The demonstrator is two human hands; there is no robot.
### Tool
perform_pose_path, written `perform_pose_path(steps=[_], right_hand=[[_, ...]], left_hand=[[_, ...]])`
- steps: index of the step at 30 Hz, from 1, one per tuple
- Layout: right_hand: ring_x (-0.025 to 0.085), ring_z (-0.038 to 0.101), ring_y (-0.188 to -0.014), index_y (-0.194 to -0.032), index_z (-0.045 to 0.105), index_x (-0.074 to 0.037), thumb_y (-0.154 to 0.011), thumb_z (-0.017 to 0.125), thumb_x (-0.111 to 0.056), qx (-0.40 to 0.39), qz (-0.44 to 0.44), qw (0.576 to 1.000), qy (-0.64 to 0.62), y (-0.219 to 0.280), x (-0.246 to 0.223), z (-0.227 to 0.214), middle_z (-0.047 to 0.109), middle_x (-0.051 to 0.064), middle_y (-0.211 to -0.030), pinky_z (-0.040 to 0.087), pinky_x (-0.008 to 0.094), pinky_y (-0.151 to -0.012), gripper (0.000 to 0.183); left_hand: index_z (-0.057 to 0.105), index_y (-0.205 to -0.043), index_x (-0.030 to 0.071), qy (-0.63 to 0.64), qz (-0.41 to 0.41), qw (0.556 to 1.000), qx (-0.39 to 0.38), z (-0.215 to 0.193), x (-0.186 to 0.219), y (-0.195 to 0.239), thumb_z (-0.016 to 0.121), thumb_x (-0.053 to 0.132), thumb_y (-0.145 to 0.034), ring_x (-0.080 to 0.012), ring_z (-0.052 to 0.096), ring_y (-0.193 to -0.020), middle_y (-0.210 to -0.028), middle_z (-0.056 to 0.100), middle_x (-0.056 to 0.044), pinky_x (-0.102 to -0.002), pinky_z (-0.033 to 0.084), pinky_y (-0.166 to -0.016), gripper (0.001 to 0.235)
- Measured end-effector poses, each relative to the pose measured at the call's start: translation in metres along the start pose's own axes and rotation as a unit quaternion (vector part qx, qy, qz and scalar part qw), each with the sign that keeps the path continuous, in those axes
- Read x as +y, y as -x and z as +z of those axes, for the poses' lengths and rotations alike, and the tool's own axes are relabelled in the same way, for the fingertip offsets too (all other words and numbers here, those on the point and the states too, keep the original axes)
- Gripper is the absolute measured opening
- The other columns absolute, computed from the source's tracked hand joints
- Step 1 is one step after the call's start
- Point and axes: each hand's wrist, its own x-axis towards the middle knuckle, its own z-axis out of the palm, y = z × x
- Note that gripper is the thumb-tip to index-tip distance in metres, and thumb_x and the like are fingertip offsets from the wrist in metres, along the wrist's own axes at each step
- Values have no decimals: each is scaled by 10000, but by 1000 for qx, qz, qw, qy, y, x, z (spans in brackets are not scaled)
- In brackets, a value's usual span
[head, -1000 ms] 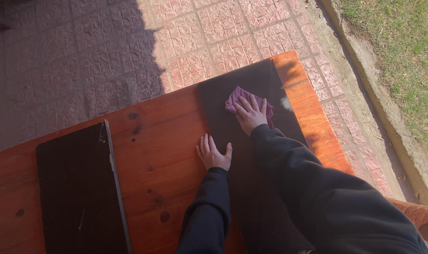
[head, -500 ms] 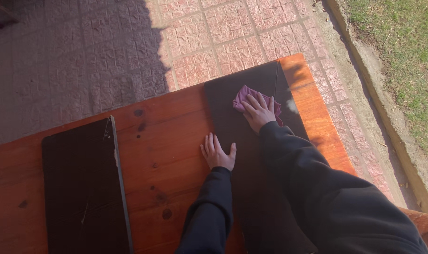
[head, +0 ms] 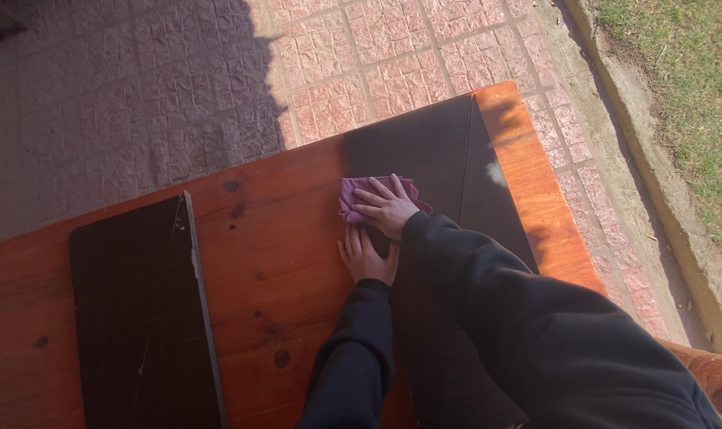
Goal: The person wipes the surface of dark triangular wood panels with a purple cloth on a wooden table. They handle the panels one at a time, wiping each side and then repositioning them on the table.
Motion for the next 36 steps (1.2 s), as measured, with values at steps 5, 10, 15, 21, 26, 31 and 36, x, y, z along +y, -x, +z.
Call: perform_pose_path(steps=[5, 10, 15, 21, 26, 31, 36], right_hand=[[287, 244, -1551, -1419, 561, -386, -988, 571, -444, -35, -40, 998, -25, 19, 4, -3, 392, -92, -1624, 148, 693, -1193, 435], [280, 244, -1550, -1438, 539, -387, -955, 613, -437, -51, -17, 998, -11, 13, 25, -13, 374, -83, -1633, 155, 686, -1202, 491], [283, 223, -1559, -1449, 523, -382, -965, 582, -490, -48, 33, 998, 13, -12, 25, -1, 350, -75, -1645, 139, 704, -1205, 499], [318, 250, -1549, -1389, 583, -390, -907, 651, -467, 2, -18, 999, 27, -10, -6, 13, 391, -60, -1624, 158, 727, -1181, 493], [292, 254, -1550, -1403, 567, -422, -962, 577, -480, 3, -56, 998, -16, 6, -8, 16, 409, -77, -1615, 142, 710, -1184, 445], [270, 262, -1546, -1416, 549, -414, -945, 612, -454, -13, -45, 999, -7, 10, -1, 3, 395, -87, -1619, 169, 685, -1191, 477], [287, 256, -1545, -1439, 529, -392, -954, 612, -443, -24, 4, 1000, 7, -6, 11, 0, 373, -67, -1631, 180, 699, -1187, 494]], left_hand=[[526, -1385, 49, 3, 26, 998, 61, 6, -4, 0, 752, 516, -706, -325, 365, -1473, -1483, 462, -146, -604, 223, -1213, 855], [492, -1435, 58, 4, 9, 999, 34, -6, 4, 0, 737, 503, -738, -324, 355, -1479, -1534, 432, -131, -603, 215, -1218, 863], [468, -1462, 51, -7, -2, 1000, -12, -10, 5, -1, 667, 556, -790, -312, 319, -1499, -1572, 391, -127, -584, 179, -1232, 864], [484, -1440, 75, 2, 7, 1000, 20, -3, 2, -2, 628, 588, -784, -327, 344, -1483, -1543, 418, -133, -603, 200, -1221, 845], [539, -1347, 79, -5, 1, 1000, -6, 3, -5, -2, 666, 684, -675, -339, 385, -1438, -1439, 463, -145, -591, 222, -1221, 913], [521, -1385, 72, -9, 9, 1000, 17, 8, -7, -1, 690, 586, -649, -323, 367, -1458, -1483, 443, -143, -566, 233, -1218, 914], [438, -1484, 73, 1, 3, 1000, -17, -13, 5, -2, 690, 474, -693, -314, 298, -1503, -1588, 359, -123, -590, 180, -1233, 921]])
